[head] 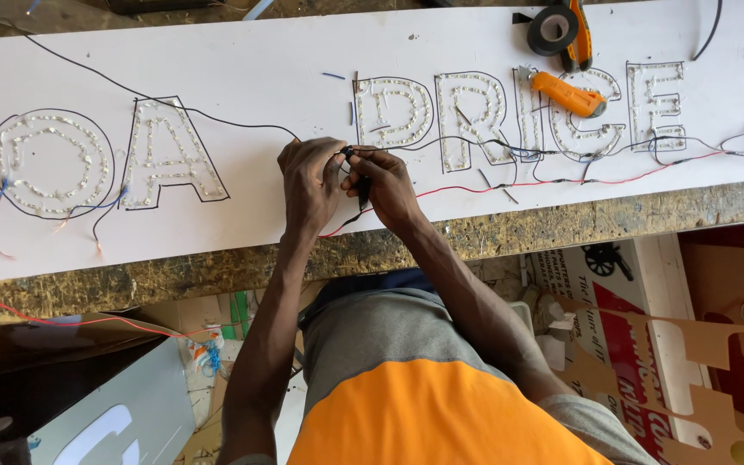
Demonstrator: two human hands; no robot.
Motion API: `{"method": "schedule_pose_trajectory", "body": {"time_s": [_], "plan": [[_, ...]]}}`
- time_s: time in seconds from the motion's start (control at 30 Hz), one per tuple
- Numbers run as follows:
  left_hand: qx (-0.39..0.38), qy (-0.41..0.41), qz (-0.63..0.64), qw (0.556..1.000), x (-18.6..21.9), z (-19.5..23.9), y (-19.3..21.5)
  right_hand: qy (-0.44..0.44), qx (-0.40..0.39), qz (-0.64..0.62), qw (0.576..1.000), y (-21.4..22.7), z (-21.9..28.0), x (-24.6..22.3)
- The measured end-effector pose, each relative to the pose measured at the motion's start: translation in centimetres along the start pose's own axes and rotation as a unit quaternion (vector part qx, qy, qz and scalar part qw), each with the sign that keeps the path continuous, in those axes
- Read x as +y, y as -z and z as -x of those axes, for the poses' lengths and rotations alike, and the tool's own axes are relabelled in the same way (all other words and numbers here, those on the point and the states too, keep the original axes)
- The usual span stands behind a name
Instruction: Connecting and insulating electrical wires for an LED sign using pliers and tape
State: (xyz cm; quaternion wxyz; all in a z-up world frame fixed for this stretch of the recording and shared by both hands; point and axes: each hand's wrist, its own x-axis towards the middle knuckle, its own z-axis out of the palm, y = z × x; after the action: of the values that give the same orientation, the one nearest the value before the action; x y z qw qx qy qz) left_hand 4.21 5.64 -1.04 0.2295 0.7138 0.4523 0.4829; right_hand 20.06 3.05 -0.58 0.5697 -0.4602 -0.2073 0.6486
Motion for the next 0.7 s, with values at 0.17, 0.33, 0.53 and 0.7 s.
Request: {"method": "schedule_pose_trajectory", "body": {"time_s": [0.17, 0.33, 0.53, 0.7], "plan": [[0.025, -0.043, -0.084, 0.995, -0.7, 0.3, -0.9, 0.017, -0.001, 0.062, 0.998, -1.5, 2.3, -2.5], [0.051, -0.066, -0.110, 0.990, -1.8, -0.1, -1.5, 0.004, -0.011, 0.111, 0.994, -0.9, 3.8, -3.4], [0.047, -0.070, -0.121, 0.989, -2.7, 0.0, -2.5, -0.003, -0.052, 0.162, 0.985, -1.8, 5.3, -6.1], [0.042, -0.112, -0.143, 0.983, -4.1, 0.4, -3.2, 0.091, -0.121, 0.276, 0.949, -3.3, 3.3, -9.4]]}}
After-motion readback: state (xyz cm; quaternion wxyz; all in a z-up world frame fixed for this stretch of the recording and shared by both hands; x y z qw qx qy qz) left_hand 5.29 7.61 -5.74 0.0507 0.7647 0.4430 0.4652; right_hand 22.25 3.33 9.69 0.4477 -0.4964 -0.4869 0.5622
